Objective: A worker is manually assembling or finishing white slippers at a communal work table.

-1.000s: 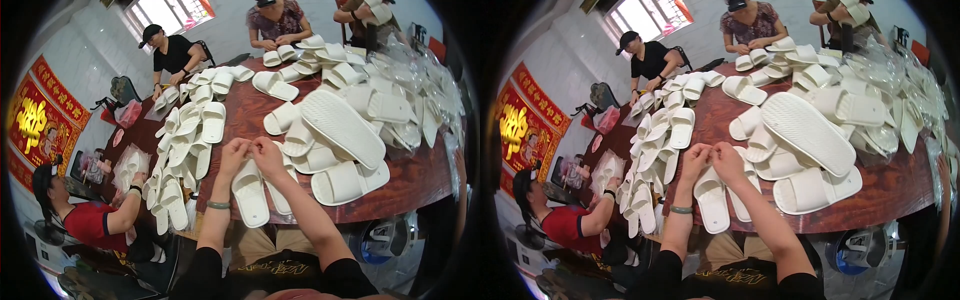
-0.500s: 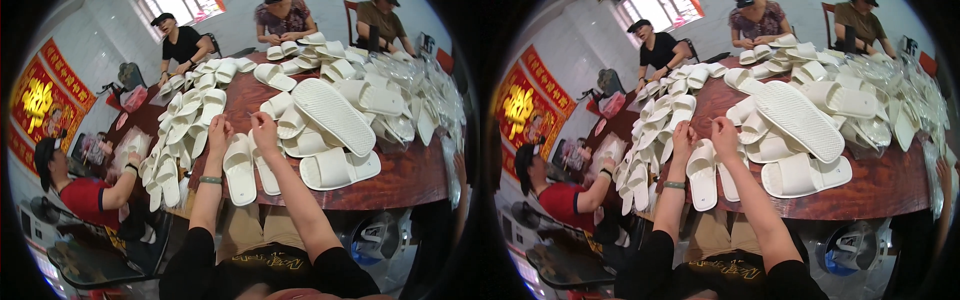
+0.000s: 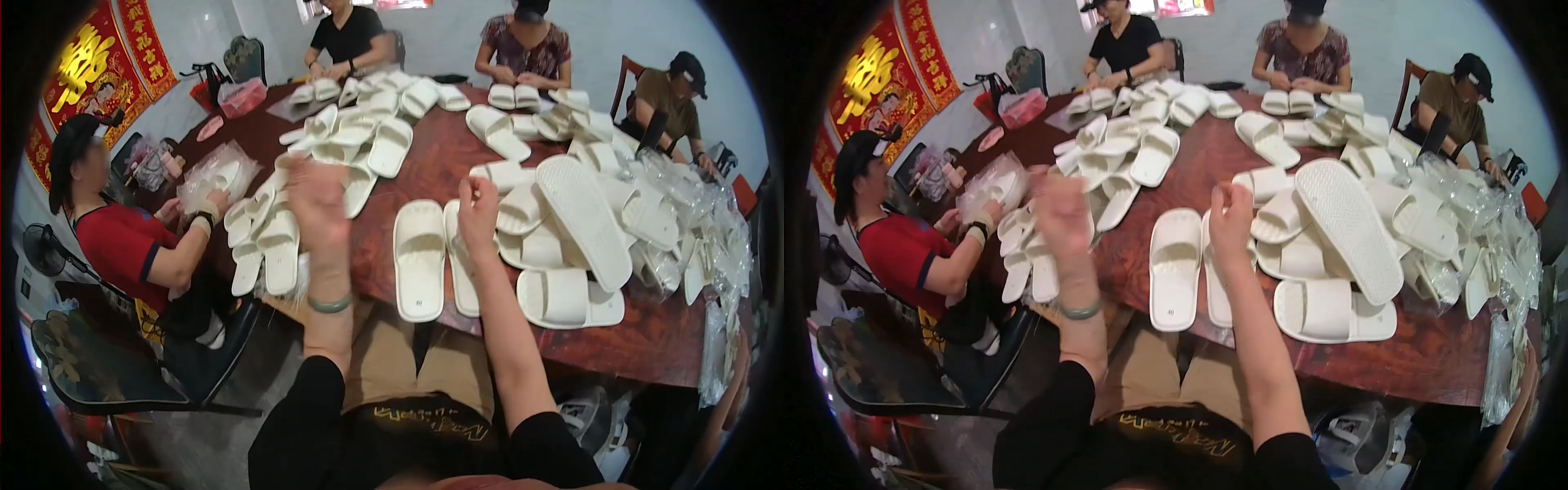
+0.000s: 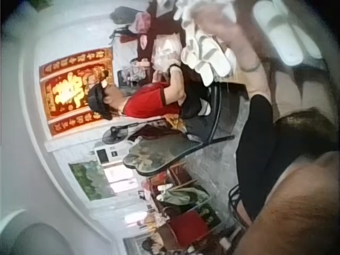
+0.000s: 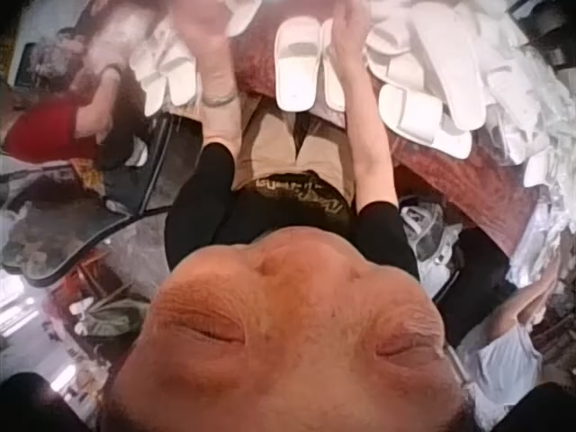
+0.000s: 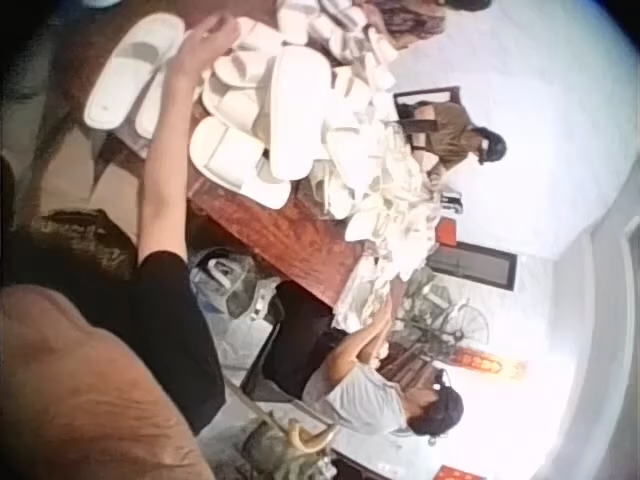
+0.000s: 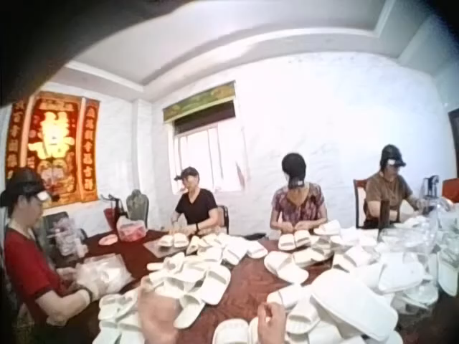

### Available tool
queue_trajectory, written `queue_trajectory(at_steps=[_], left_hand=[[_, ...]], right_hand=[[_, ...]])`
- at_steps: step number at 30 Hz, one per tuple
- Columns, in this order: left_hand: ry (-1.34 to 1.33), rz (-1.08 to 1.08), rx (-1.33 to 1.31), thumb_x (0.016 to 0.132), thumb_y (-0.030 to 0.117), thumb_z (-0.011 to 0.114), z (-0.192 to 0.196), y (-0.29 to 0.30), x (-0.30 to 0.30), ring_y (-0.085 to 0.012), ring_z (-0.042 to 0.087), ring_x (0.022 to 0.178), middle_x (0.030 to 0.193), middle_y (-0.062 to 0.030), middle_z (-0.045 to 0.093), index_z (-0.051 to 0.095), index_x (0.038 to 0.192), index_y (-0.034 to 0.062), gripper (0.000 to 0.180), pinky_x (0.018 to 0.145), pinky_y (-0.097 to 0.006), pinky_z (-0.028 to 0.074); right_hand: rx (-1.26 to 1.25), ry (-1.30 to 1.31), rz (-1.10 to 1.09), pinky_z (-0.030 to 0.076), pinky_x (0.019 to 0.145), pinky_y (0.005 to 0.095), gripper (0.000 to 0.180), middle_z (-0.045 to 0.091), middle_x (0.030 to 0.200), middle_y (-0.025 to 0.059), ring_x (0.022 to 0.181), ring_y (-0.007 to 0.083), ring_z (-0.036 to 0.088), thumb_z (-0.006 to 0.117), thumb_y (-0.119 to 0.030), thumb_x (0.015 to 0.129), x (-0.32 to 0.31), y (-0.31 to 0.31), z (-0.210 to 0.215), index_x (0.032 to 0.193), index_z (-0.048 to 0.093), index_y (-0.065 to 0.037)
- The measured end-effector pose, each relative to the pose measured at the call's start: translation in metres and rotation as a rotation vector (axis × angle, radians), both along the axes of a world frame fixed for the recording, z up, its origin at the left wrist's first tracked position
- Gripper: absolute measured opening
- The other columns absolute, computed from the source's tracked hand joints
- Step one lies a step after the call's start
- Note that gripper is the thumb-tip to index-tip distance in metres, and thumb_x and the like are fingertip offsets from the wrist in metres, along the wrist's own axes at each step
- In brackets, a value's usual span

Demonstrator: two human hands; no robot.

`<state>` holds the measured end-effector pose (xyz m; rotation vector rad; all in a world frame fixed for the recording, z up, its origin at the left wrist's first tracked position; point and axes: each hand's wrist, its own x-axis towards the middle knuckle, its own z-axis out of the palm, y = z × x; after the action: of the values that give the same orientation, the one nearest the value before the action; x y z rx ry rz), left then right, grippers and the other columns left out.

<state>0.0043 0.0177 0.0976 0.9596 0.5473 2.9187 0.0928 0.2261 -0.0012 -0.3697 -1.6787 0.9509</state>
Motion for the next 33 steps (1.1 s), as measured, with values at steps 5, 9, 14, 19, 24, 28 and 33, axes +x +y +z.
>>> queue_trajectory(at_steps=[5, 9, 14, 19, 24, 28, 33], left_hand=[[0.725, -0.153, 0.185, 0.090, 0.010, 0.048, 0.090, -0.154, 0.102, -0.0066, 0.047, 0.066, 0.065, 0.0038, 0.047, 0.054, 0.096, 0.0107, 0.009, 0.061, -0.026, 0.040], [0.799, -0.019, 0.194, 0.090, 0.009, 0.048, 0.049, -0.124, 0.125, -0.0075, 0.045, 0.052, 0.058, 0.0046, 0.045, 0.055, 0.089, 0.0117, 0.008, 0.047, -0.023, 0.037], [0.923, 0.480, -1.464, 0.081, 0.040, 0.063, -0.033, -0.040, 0.091, -0.0327, 0.062, 0.064, 0.068, -0.0165, 0.062, 0.063, 0.095, -0.0022, 0.045, 0.055, -0.039, 0.049], [0.964, 0.508, -1.676, 0.082, 0.050, 0.056, -0.086, 0.031, 0.065, -0.0315, 0.065, 0.069, 0.072, -0.0191, 0.064, 0.065, 0.086, 0.0017, 0.049, 0.059, -0.042, 0.051], [0.891, 0.330, -1.939, 0.085, 0.043, 0.054, -0.079, 0.073, 0.059, -0.0330, 0.066, 0.070, 0.076, -0.0184, 0.066, 0.068, 0.081, 0.0000, 0.045, 0.062, -0.042, 0.052], [0.817, 0.371, -1.923, 0.085, 0.039, 0.053, -0.090, 0.082, 0.048, -0.0336, 0.066, 0.072, 0.078, -0.0191, 0.066, 0.068, 0.081, -0.0002, 0.042, 0.064, -0.044, 0.052], [0.764, 0.429, -1.844, 0.083, 0.036, 0.055, -0.078, 0.047, 0.026, -0.0339, 0.066, 0.072, 0.077, -0.0208, 0.066, 0.068, 0.079, -0.0017, 0.040, 0.066, -0.045, 0.051]], right_hand=[[-0.183, 0.157, 0.156, 0.042, 0.069, 0.0280, 0.019, 0.056, 0.087, 0.0089, 0.077, 0.0164, 0.052, 0.056, -0.018, 0.090, -0.013, -0.016, 0.034, 0.089, 0.059, 0.001], [-0.191, 0.092, 0.125, 0.042, 0.071, 0.0261, 0.018, 0.055, 0.088, 0.0070, 0.078, 0.0140, 0.051, 0.057, -0.017, 0.090, -0.008, -0.001, 0.006, 0.091, 0.060, 0.001], [-0.326, 0.138, 0.175, 0.043, 0.070, 0.0245, 0.019, 0.056, 0.091, 0.0050, 0.079, 0.0111, 0.050, 0.057, -0.017, 0.090, -0.005, -0.010, 0.012, 0.092, 0.060, 0.001], [-0.338, 0.271, 0.238, 0.039, 0.065, 0.0199, 0.010, 0.053, 0.085, -0.0008, 0.073, 0.0058, 0.046, 0.053, -0.011, 0.092, 0.006, -0.020, 0.023, 0.097, 0.056, -0.003], [-0.095, 0.213, 0.226, 0.042, 0.075, 0.0232, 0.010, 0.054, 0.094, 0.0040, 0.082, 0.0105, 0.050, 0.051, -0.009, 0.093, 0.007, -0.031, 0.030, 0.097, 0.056, -0.001], [0.285, 0.051, 0.131, 0.043, 0.081, 0.0292, 0.008, 0.055, 0.098, 0.0095, 0.089, 0.0182, 0.053, 0.052, -0.005, 0.090, 0.009, -0.040, 0.033, 0.095, 0.056, 0.000], [0.259, 0.140, -0.041, 0.042, 0.083, 0.0286, 0.010, 0.056, 0.098, 0.0085, 0.091, 0.0180, 0.052, 0.051, -0.007, 0.092, 0.020, -0.028, 0.050, 0.096, 0.057, 0.000]])
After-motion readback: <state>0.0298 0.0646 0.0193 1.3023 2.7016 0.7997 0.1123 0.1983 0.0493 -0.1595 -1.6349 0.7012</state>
